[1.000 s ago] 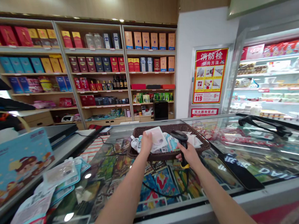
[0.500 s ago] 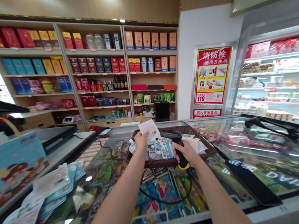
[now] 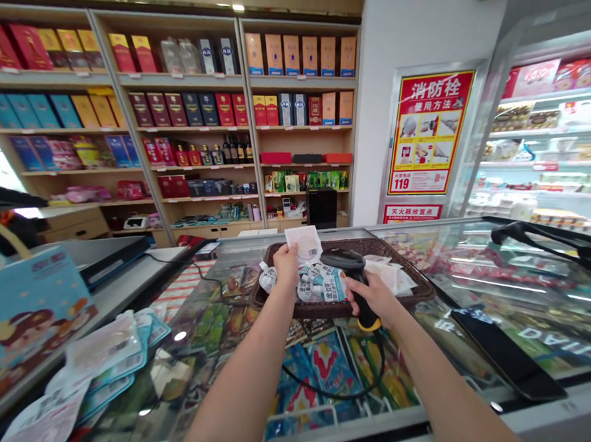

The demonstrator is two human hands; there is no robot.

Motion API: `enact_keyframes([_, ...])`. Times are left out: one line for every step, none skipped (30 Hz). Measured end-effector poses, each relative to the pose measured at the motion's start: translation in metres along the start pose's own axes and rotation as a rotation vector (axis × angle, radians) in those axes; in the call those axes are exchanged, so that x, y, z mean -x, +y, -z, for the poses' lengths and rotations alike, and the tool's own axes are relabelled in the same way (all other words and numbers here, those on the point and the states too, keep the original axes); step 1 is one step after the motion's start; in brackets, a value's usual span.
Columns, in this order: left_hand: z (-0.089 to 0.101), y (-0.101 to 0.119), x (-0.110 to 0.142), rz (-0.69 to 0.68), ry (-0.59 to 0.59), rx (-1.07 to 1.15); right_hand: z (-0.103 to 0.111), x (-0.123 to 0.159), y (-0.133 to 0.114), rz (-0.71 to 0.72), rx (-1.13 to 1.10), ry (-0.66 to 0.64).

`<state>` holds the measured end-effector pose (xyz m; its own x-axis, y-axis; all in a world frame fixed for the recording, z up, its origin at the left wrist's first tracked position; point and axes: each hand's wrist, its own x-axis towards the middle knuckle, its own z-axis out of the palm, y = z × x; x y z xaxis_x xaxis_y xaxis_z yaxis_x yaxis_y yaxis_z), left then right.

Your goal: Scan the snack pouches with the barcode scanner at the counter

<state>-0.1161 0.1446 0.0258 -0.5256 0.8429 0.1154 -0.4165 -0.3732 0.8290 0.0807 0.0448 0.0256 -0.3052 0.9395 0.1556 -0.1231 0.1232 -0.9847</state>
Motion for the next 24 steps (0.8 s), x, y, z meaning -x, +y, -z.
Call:
enact_keyframes([-0.002,-0.002,-0.003,-0.009,-0.004,-0.009,0.001,-0.004,0.003,0.02,-0.003,0.004])
enact_keyframes([-0.004,-0.004,-0.006,-0.018,-0.007,-0.016,0.001,-0.008,0.007,0.037,-0.003,0.012])
enact_keyframes([-0.005,-0.006,-0.01,-0.023,-0.006,-0.024,0.001,-0.012,0.01,0.061,0.003,0.027])
enact_keyframes([-0.006,-0.007,-0.015,-0.025,-0.004,-0.032,0.001,-0.017,0.013,0.088,0.015,0.051])
enact_keyframes([-0.007,-0.009,-0.021,-0.023,0.002,-0.042,0.0,-0.022,0.016,0.118,0.031,0.079])
enact_keyframes([-0.009,-0.01,-0.026,-0.017,0.01,-0.054,-0.001,-0.027,0.02,0.148,0.049,0.113])
enact_keyframes([-0.011,-0.01,-0.032,-0.011,0.016,-0.064,-0.002,-0.033,0.023,0.174,0.067,0.145])
enact_keyframes([-0.013,-0.01,-0.037,-0.006,0.014,-0.069,-0.002,-0.038,0.025,0.195,0.086,0.172])
enact_keyframes([-0.016,-0.01,-0.041,-0.004,0.007,-0.066,-0.002,-0.043,0.028,0.216,0.104,0.194])
enact_keyframes([-0.019,-0.009,-0.045,-0.005,-0.004,-0.057,-0.002,-0.047,0.03,0.235,0.125,0.204])
enact_keyframes([-0.021,-0.007,-0.047,-0.008,-0.016,-0.044,-0.002,-0.05,0.031,0.252,0.14,0.213])
enact_keyframes([-0.022,-0.006,-0.048,-0.012,-0.027,-0.032,-0.001,-0.052,0.032,0.261,0.142,0.211])
enact_keyframes([-0.021,-0.004,-0.047,-0.016,-0.031,-0.025,-0.001,-0.052,0.031,0.262,0.129,0.201])
enact_keyframes([-0.02,-0.002,-0.045,-0.019,-0.026,-0.025,-0.001,-0.051,0.03,0.255,0.097,0.185])
enact_keyframes([-0.016,0.0,-0.041,-0.022,-0.018,-0.028,-0.001,-0.048,0.029,0.237,0.054,0.159])
enact_keyframes([-0.011,0.001,-0.036,-0.024,-0.01,-0.032,-0.001,-0.044,0.026,0.21,0.007,0.13])
enact_keyframes([-0.005,0.002,-0.029,-0.025,-0.004,-0.034,-0.001,-0.039,0.024,0.173,-0.037,0.1])
enact_keyframes([0.002,0.003,-0.022,-0.027,-0.003,-0.031,-0.002,-0.033,0.021,0.13,-0.073,0.073])
enact_keyframes([0.008,0.003,-0.014,-0.031,-0.007,-0.025,-0.002,-0.026,0.018,0.086,-0.095,0.051])
enact_keyframes([0.014,0.003,-0.006,-0.04,-0.011,-0.016,-0.003,-0.02,0.015,0.045,-0.105,0.028])
enact_keyframes([0.02,0.002,0.002,-0.051,-0.011,-0.01,-0.003,-0.014,0.013,0.013,-0.106,0.008])
enact_keyframes([0.024,0.002,0.009,-0.065,-0.005,-0.011,-0.005,-0.008,0.011,-0.008,-0.105,-0.009])
enact_keyframes([0.028,0.001,0.015,-0.078,0.004,-0.019,-0.006,-0.003,0.01,-0.021,-0.105,-0.023])
enact_keyframes([0.03,0.0,0.02,-0.09,0.014,-0.033,-0.007,0.001,0.01,-0.029,-0.108,-0.036])
